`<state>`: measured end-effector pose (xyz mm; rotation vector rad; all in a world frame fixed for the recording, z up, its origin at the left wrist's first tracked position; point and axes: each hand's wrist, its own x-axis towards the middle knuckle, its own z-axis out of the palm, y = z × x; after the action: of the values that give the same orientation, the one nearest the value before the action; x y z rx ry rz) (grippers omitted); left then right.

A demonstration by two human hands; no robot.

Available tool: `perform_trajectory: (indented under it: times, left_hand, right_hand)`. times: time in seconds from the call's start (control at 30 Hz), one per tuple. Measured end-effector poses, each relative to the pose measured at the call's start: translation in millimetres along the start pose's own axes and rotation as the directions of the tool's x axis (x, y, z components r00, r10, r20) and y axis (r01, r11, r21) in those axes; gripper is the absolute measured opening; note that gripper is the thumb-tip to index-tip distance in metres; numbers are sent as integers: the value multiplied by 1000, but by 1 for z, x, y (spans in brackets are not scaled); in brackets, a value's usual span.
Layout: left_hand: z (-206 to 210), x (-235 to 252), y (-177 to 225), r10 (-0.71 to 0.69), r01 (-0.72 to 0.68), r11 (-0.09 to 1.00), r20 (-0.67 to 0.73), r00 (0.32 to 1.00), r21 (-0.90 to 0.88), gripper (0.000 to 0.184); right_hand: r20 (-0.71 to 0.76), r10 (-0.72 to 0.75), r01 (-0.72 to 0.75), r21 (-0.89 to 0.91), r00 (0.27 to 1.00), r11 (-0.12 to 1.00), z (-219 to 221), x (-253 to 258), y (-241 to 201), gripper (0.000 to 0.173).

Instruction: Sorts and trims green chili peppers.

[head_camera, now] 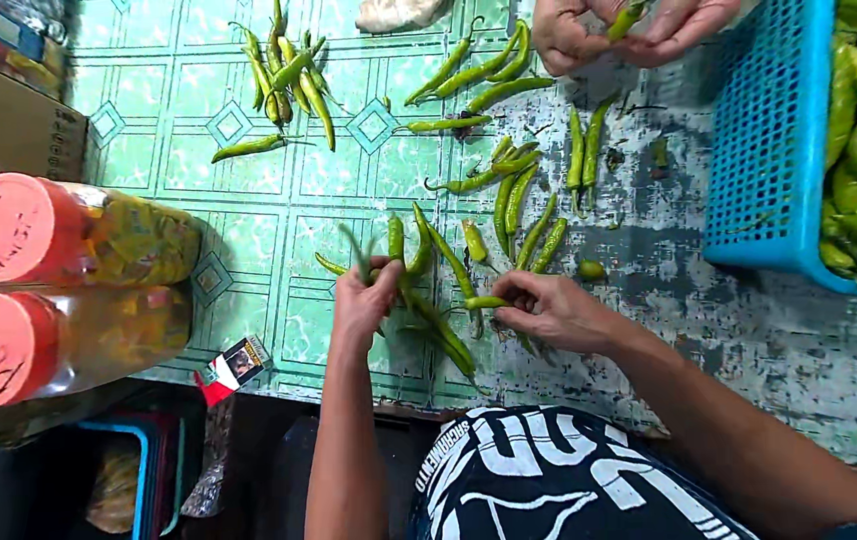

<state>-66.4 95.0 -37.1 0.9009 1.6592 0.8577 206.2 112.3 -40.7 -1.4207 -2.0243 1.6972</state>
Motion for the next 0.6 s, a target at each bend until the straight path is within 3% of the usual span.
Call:
perform_trajectory:
  times: [0.07,0.13,0.2,0.27,0.33,0.47,0.6]
  left_hand:
    - [-8,-12,3,-59,68,923,36,998,-379,15]
    - [-14,-21,1,-33,70,857,81,996,-511,21]
    - [-19,-26,-2,-10,58,847,93,996,-529,21]
    - [-24,-33,-6,-25,41,852,38,999,-522,21]
    - [-34,-39,-16,-45,16,844,-42,998,-537,20]
    - [-50,-52,-43,-115,10,818,-145,983,-575,17]
    - [-47,-60,-56,-199,94,806,-118,973,-584,19]
  right_hand:
    - [-23,12,-10,104,1000,995,-3,1,3,28]
    - [-41,22,-19,67,999,998,-4,5,3,28]
    - [-11,0,-1,-70,1000,998,-4,9,1,26]
    - [93,-17,38,-225,996,974,-6,9,-6,24]
    - [98,-17,50,-344,995,938,-4,9,-11,22]
    - [-102,-156,112,-342,983,933,-1,21,-24,16]
    - [-10,-129,124,-216,992,969,17,60,-56,19]
